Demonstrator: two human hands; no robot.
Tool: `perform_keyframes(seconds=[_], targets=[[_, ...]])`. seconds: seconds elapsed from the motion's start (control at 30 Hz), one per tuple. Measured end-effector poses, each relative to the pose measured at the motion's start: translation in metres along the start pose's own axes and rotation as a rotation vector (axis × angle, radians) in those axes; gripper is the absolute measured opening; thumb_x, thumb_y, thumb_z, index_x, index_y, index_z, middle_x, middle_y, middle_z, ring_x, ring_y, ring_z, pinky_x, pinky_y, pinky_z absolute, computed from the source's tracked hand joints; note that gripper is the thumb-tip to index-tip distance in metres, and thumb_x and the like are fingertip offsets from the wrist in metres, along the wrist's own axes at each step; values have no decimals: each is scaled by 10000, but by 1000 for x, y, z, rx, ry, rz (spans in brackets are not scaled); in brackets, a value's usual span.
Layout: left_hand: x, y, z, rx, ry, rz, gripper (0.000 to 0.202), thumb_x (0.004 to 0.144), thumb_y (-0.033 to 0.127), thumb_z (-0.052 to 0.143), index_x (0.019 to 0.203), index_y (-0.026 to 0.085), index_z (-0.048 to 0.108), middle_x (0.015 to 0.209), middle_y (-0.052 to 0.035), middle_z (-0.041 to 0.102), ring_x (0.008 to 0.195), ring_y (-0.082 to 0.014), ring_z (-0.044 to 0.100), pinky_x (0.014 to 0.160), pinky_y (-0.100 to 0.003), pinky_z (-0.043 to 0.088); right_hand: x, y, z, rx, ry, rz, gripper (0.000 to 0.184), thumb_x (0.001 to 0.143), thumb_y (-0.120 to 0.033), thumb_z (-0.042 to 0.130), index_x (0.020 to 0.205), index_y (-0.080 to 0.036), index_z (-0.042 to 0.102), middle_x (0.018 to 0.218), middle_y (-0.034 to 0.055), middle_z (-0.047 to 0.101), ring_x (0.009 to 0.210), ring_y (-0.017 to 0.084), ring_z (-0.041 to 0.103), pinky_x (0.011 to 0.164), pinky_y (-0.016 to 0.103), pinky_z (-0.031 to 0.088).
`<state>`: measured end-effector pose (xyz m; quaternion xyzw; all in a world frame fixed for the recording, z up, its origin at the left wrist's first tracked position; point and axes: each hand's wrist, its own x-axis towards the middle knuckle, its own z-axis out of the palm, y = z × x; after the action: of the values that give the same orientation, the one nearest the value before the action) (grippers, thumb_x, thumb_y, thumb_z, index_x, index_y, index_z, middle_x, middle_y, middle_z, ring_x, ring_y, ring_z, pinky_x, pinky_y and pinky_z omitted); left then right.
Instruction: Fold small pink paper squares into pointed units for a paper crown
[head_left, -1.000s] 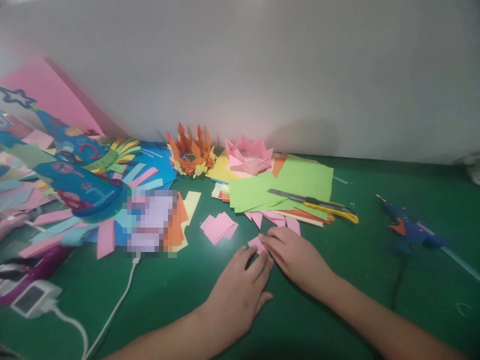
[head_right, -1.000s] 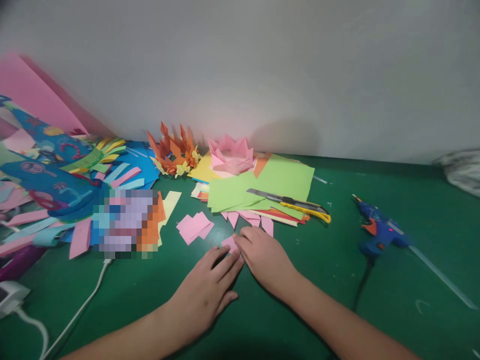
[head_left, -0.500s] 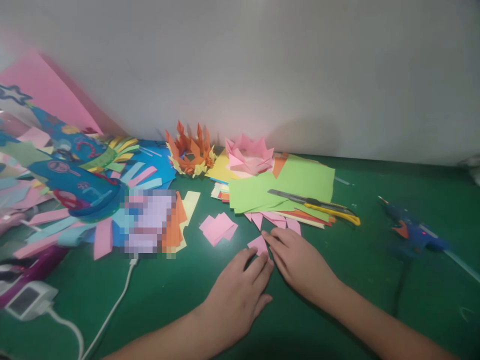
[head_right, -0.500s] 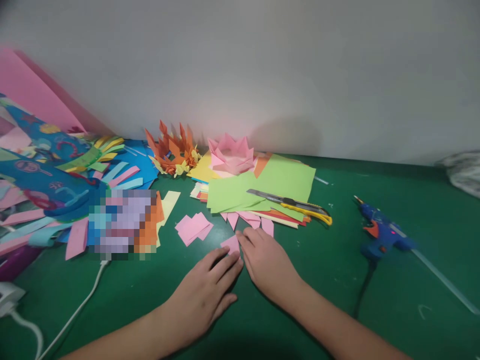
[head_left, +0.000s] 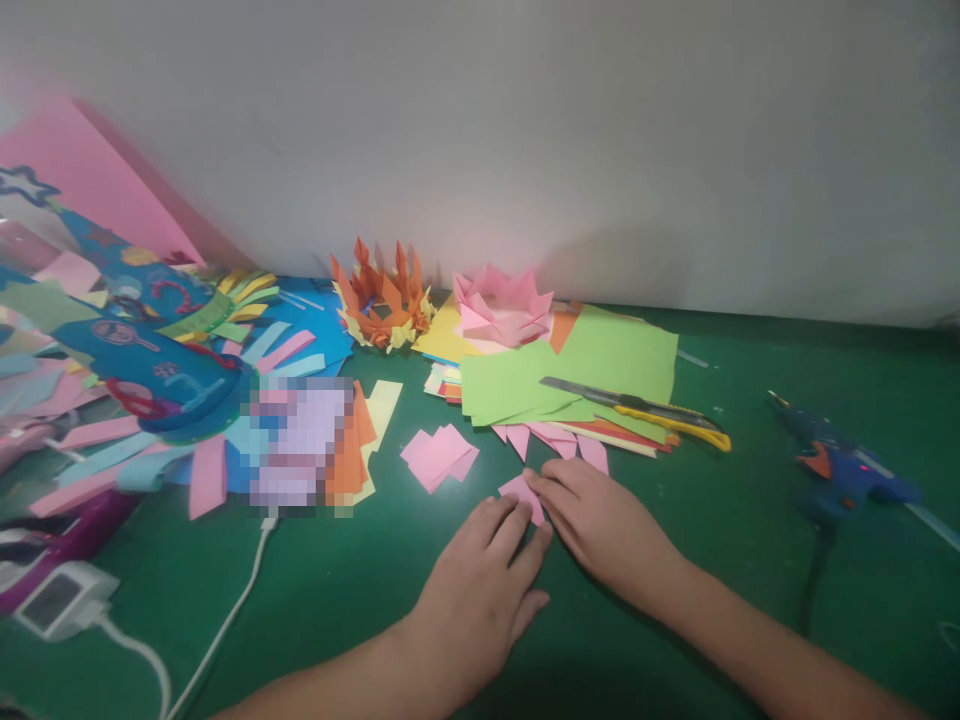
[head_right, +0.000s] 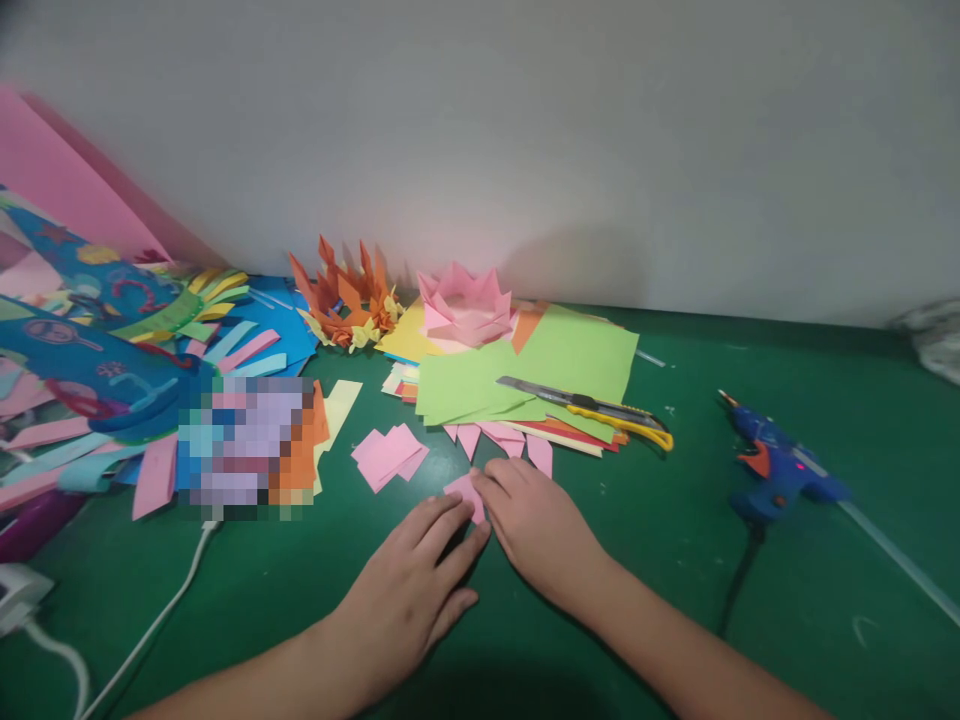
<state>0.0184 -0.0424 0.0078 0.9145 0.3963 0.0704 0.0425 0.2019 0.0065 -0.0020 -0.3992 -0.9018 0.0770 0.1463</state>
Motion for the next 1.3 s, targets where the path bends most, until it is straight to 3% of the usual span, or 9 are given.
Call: perform_keyframes(seconds=[0.2,0.63,0.73,0.9,1.1,1.3], targets=[[0,-1,-4,-83,-29,-31,421,897,394,464,1263,189,452,1262,-99,487,1152,-246,458,965,-389,387,1,-1,1,-3,32,1,262,894,-120,402,1041,-119,618,852,95,595,787,208,541,688,335,483],[-1,-5,-1,-136,3,-13,451,888,393,484,1286,187,432,1260,-83,492,1179,-245,430,1009,-391,350,1,-3,-7,367,5,34,318,911,-136,385,1139,-238,581,966,75,617,887,190,557,764,335,469],[-1,-5,0,-137,2,-23,445,888,397,483,1287,205,433,1270,-81,487,1194,-239,430,1026,-399,339,2,-5,-7,500,32,141,257,901,-149,401,1108,-218,537,968,71,625,884,184,569,764,322,474],[-1,-4,0,-143,-7,-36,434,893,382,473,1284,199,434,1295,-103,462,1212,-241,423,1031,-405,350,6,-6,-2,672,89,356,301,853,-206,503,1149,-198,449,748,-1,589,660,135,553,615,249,461],[-2,-3,3,-137,-15,-37,454,893,398,469,1300,205,418,1287,-106,462,1233,-247,404,1057,-427,321,11,-10,-6,652,75,409,355,835,-240,508,1186,-187,493,696,-11,611,603,127,539,557,234,442],[-2,-4,1,-134,-5,-39,462,887,409,477,1301,212,417,1252,-84,490,1206,-232,429,1057,-426,316,11,-6,-10,544,-25,388,315,824,-251,517,1134,-215,557,761,-4,644,542,111,515,502,220,419]])
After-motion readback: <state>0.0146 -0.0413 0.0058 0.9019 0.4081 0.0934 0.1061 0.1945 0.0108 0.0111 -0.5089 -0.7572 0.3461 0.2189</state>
